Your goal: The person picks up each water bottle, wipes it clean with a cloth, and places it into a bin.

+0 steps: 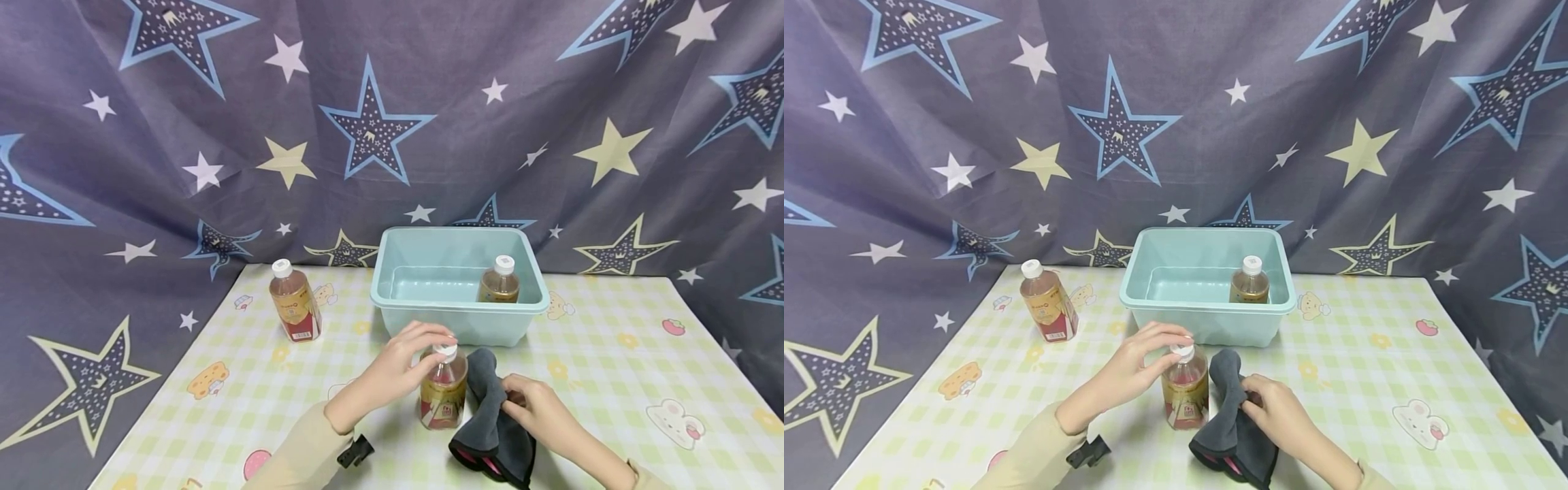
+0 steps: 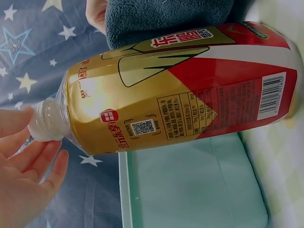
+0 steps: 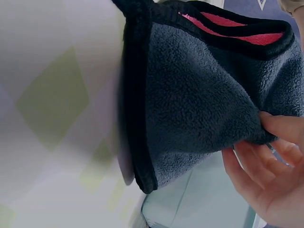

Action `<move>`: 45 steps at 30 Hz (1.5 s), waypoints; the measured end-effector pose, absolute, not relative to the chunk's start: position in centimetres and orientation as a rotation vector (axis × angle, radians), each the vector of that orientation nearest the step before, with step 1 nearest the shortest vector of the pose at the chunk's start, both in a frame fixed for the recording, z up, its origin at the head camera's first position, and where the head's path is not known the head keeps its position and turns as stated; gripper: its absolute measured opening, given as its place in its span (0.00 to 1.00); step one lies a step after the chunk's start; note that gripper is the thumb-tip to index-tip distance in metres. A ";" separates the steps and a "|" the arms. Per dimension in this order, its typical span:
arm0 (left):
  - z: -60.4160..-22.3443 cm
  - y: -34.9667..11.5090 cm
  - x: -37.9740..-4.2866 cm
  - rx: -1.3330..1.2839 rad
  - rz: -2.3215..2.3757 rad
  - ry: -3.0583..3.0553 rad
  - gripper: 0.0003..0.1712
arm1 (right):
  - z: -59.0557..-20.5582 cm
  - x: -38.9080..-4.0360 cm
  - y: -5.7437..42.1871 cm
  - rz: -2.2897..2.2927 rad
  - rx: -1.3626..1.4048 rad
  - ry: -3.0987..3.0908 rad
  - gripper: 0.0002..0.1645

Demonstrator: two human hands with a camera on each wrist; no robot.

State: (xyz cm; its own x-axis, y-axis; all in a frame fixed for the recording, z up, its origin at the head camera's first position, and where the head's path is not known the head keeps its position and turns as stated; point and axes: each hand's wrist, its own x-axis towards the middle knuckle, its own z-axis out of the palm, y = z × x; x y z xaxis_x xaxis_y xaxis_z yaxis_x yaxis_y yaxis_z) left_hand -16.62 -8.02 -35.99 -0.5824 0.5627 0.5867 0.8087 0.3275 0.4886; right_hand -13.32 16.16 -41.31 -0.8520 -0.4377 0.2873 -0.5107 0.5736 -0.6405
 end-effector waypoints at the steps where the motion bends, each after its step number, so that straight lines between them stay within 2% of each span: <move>1: -36.0 -8.0 -16.6 -1.230 -1.112 -2.290 0.13 | -41.3 -13.3 16.2 1.146 0.811 -2.706 0.11; 17: -36.5 -7.8 -16.3 -1.160 -1.227 -2.274 0.14 | -40.8 -13.3 16.1 1.135 0.823 -2.718 0.11; 38: -36.7 -7.8 -16.4 -1.161 -1.281 -2.245 0.11 | -36.9 -14.2 14.9 1.015 0.845 -2.694 0.09; 45: -37.0 -7.8 -16.6 -1.167 -1.300 -2.238 0.11 | -36.8 -14.4 14.3 0.999 0.846 -2.729 0.08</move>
